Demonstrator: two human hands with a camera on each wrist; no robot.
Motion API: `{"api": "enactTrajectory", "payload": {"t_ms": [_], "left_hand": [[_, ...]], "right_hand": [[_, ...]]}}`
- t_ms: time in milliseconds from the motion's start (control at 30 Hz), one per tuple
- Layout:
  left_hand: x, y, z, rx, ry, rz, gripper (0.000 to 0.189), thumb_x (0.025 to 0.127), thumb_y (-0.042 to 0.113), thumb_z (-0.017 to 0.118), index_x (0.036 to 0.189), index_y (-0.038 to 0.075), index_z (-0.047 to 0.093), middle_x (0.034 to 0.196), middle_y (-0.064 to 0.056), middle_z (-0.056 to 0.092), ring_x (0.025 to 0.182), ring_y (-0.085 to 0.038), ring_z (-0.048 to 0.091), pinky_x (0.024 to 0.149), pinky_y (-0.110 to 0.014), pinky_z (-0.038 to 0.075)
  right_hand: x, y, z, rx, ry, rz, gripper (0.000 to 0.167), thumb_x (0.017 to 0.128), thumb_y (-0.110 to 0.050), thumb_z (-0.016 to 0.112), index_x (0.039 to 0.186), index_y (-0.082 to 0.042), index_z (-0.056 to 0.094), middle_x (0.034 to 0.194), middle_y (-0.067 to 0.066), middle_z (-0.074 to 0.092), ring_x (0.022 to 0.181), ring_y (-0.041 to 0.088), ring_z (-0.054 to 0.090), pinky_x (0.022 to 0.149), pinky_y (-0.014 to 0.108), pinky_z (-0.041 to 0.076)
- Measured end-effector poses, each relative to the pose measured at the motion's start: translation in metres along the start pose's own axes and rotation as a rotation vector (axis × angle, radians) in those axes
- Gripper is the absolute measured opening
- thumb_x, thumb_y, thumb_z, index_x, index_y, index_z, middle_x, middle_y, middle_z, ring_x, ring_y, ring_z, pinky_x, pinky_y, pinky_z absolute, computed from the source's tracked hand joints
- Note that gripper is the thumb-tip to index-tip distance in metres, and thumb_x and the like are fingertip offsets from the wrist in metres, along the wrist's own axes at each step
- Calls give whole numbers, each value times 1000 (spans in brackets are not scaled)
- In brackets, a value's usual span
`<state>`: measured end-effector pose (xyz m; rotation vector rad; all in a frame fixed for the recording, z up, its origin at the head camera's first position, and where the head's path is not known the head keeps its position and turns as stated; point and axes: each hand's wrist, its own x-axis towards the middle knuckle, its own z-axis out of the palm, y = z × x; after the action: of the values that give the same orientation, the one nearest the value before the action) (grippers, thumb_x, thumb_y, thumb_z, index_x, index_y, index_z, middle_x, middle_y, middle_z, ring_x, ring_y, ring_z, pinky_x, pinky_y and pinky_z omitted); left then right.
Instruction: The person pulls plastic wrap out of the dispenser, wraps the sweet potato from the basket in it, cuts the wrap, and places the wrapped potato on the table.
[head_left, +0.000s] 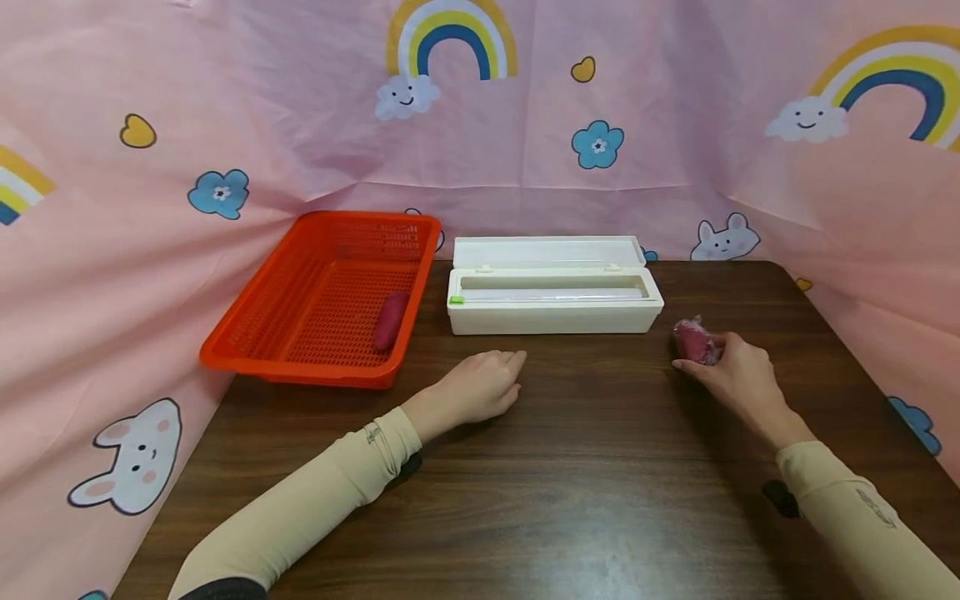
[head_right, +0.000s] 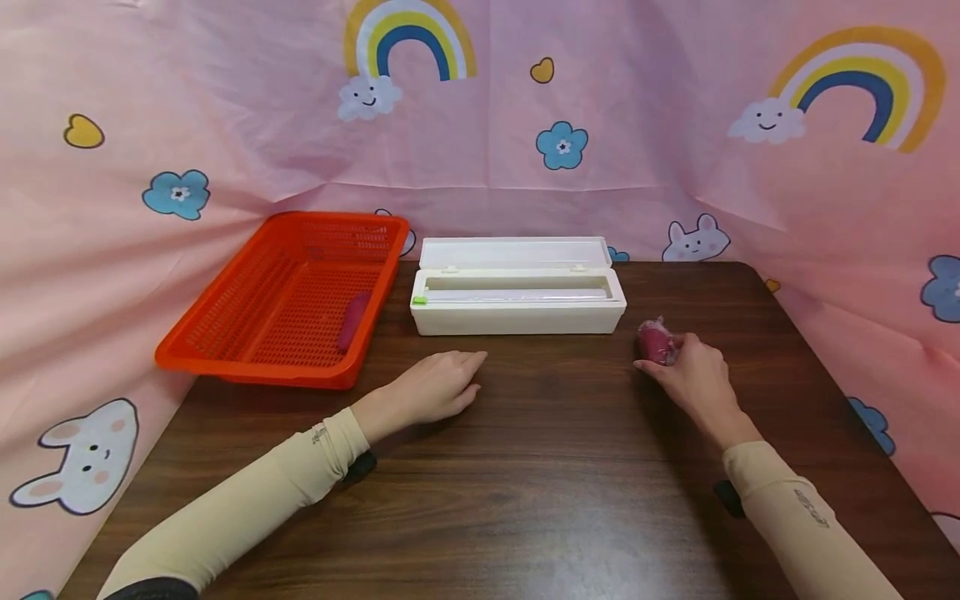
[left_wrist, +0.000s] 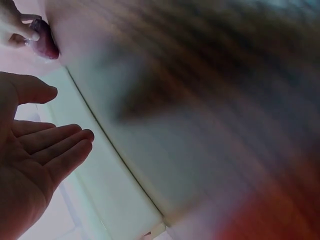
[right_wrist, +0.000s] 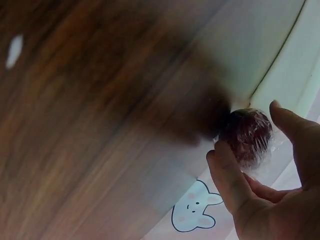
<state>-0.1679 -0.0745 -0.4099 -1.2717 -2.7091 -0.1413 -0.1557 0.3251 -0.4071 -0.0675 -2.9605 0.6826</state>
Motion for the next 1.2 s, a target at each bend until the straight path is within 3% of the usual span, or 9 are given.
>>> {"api": "enactTrajectory", "payload": {"t_ms": [167,333,500,600,767,900,1033,1200], "left_hand": [[0,-1,-4,-7,17,-1,41,97,15,63,131,-7,57,112,-14,73,102,-26,72,87,-37,59],[0,0,-9,-5,19,-8,38,97,16,63,128,-6,58,108,-13,73,98,-26,71,85,-37,60],[2,2,-17,-12,58,-1,36,96,15,64,125,-6,59,102,-13,72,92,-26,71,80,-38,60],[5,3,-23,-3,83,0,30,96,14,64,119,-4,60,96,-10,70,88,-25,70,77,-38,59],[10,0,-33,30,107,-3,17,95,13,64,108,2,61,89,-6,67,84,-23,68,73,-37,58],[15,-5,-43,46,131,-11,10,94,10,64,101,4,63,85,-6,68,79,-22,68,68,-36,57],[23,-11,-53,9,130,-72,13,95,7,61,105,1,68,88,-8,70,81,-22,68,70,-35,57],[33,-23,-63,-52,91,-197,24,95,2,54,114,0,68,96,-11,72,89,-26,70,75,-39,58]], "right_hand": [[-4,-5,-7,-32,-9,-6,93,86,-66,69,131,14,57,113,34,67,87,36,65,69,48,56],[-6,-15,-18,-80,33,-4,89,86,-73,62,116,10,65,99,29,69,76,33,62,58,40,50],[-6,-35,-29,-93,87,4,89,91,-73,54,123,10,60,115,32,61,99,44,60,77,60,51],[-5,-50,-33,-47,117,-58,78,96,-63,56,127,8,58,123,32,57,107,46,57,86,65,47],[-3,-75,-31,19,184,-235,39,97,-33,67,110,3,69,108,24,65,93,39,64,81,58,51],[5,-89,-23,31,205,-385,15,94,-12,68,97,2,74,96,18,70,82,33,66,74,52,53],[20,-100,-16,46,161,-475,13,94,-3,65,99,4,74,95,20,73,81,33,67,73,51,54],[40,-110,-12,9,46,-453,30,101,-6,52,123,7,66,121,28,68,106,42,67,92,58,52]]}}
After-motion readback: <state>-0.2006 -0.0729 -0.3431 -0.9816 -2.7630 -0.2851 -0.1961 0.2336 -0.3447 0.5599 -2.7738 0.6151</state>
